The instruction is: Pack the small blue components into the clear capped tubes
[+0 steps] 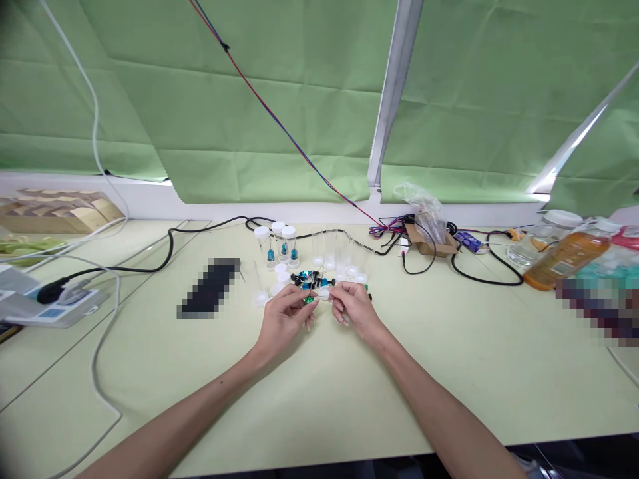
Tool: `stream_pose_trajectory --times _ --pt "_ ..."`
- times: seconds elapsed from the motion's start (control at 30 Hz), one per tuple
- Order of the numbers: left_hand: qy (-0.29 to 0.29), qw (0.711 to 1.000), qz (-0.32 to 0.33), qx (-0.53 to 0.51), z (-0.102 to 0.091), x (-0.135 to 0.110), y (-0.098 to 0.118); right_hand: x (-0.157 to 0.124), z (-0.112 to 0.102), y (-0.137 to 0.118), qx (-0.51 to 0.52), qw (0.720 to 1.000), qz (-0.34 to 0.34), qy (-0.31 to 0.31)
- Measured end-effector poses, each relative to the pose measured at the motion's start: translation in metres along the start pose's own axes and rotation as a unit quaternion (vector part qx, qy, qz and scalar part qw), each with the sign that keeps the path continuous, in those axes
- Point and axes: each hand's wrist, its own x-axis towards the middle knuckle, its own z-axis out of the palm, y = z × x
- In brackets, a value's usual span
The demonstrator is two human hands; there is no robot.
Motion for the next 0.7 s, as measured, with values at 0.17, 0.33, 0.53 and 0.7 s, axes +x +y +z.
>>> stream_pose_trajectory --times 0.17,0.33,0.53,0.7 --pt "0.005 0.997 -0.047 -0.058 0.001 0.004 0.003 0.000 0.003 0.000 -0.048 0.998 -0.035 0.012" --pt "0.013 0.990 -0.088 -0.108 0.000 0.008 0.007 0.001 0.004 0.003 -0.121 0.988 -0.085 0.052" --pt "0.021 0.981 -0.135 -0.135 -0.002 0.010 0.008 -0.001 0.002 0.007 -0.201 0.964 -0.160 0.064" --pt "0.008 0.977 -0.145 -0.156 -0.002 0.011 0.007 -0.001 -0.001 0.007 -0.244 0.951 -0.176 0.073"
